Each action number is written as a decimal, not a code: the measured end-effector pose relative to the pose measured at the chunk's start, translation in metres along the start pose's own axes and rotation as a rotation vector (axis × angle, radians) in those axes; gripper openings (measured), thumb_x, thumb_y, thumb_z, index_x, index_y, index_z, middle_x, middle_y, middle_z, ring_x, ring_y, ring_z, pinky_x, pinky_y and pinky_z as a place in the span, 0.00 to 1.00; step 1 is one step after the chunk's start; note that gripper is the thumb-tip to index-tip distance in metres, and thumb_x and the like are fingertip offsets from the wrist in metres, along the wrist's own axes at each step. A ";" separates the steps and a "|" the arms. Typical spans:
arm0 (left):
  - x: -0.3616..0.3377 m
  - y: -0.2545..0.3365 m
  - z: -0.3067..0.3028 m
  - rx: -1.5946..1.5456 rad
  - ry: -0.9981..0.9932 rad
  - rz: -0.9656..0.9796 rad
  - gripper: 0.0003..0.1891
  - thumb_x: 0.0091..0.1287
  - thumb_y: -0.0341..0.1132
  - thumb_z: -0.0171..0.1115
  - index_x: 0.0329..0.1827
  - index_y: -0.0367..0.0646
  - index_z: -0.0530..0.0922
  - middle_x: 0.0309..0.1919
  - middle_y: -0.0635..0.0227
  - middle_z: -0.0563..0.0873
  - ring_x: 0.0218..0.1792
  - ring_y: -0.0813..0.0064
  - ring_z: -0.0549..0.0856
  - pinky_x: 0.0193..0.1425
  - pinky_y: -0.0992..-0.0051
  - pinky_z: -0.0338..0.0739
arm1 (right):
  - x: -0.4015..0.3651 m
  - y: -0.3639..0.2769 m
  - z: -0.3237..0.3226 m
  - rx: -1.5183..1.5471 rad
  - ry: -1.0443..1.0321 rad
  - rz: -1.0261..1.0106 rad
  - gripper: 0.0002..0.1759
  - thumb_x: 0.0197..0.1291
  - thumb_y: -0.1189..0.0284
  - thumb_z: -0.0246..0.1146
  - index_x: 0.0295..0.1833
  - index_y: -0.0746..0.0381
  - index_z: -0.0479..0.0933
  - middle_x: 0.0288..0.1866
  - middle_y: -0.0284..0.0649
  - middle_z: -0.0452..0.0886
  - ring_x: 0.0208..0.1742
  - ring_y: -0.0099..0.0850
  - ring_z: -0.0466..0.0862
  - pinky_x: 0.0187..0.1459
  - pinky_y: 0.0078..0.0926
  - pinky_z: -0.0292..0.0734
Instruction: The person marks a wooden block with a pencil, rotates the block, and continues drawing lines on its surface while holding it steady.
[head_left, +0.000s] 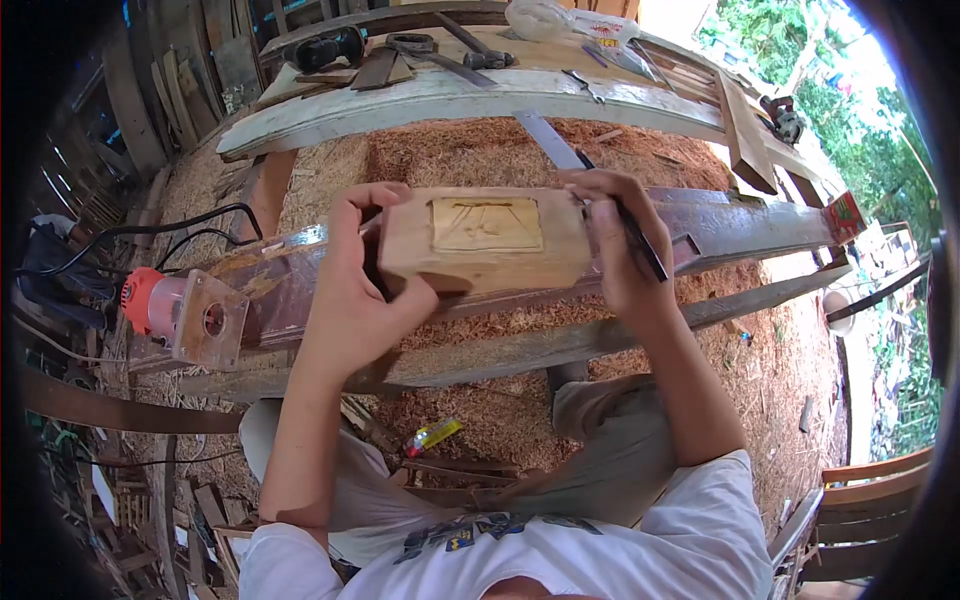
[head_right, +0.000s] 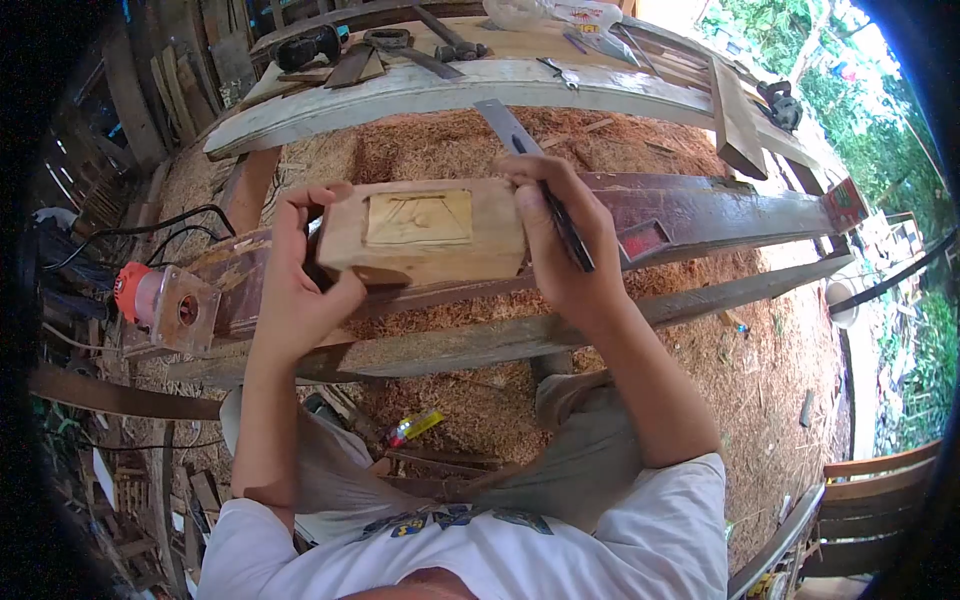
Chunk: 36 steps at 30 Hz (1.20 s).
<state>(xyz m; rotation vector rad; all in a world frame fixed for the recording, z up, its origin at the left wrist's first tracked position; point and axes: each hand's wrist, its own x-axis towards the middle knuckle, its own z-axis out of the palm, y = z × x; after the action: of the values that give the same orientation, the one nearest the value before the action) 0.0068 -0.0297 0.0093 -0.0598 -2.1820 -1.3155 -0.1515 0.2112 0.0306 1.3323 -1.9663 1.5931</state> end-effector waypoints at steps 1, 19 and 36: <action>0.002 -0.007 0.001 -0.016 0.059 0.011 0.34 0.55 0.25 0.67 0.68 0.43 0.67 0.63 0.58 0.77 0.66 0.66 0.77 0.74 0.64 0.72 | -0.002 -0.007 -0.002 -0.004 -0.041 0.017 0.12 0.82 0.76 0.55 0.62 0.66 0.80 0.56 0.43 0.88 0.58 0.29 0.86 0.62 0.30 0.78; -0.003 0.007 0.000 0.328 -0.174 0.166 0.75 0.44 0.71 0.85 0.90 0.41 0.54 0.87 0.28 0.48 0.86 0.30 0.57 0.87 0.47 0.57 | -0.024 -0.042 0.008 0.181 -0.105 0.090 0.17 0.81 0.77 0.51 0.67 0.72 0.75 0.55 0.46 0.88 0.45 0.25 0.85 0.53 0.26 0.82; -0.001 0.012 0.004 0.362 -0.143 0.165 0.69 0.39 0.60 0.91 0.85 0.44 0.62 0.88 0.35 0.52 0.85 0.34 0.61 0.84 0.48 0.66 | -0.017 -0.051 0.016 0.505 -0.166 0.285 0.07 0.77 0.80 0.61 0.55 0.71 0.77 0.38 0.38 0.85 0.37 0.19 0.84 0.40 0.18 0.79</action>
<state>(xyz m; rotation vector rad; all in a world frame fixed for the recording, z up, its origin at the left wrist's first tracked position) 0.0096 -0.0200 0.0165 -0.1923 -2.4451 -0.8353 -0.0975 0.2071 0.0448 1.4402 -1.9977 2.3000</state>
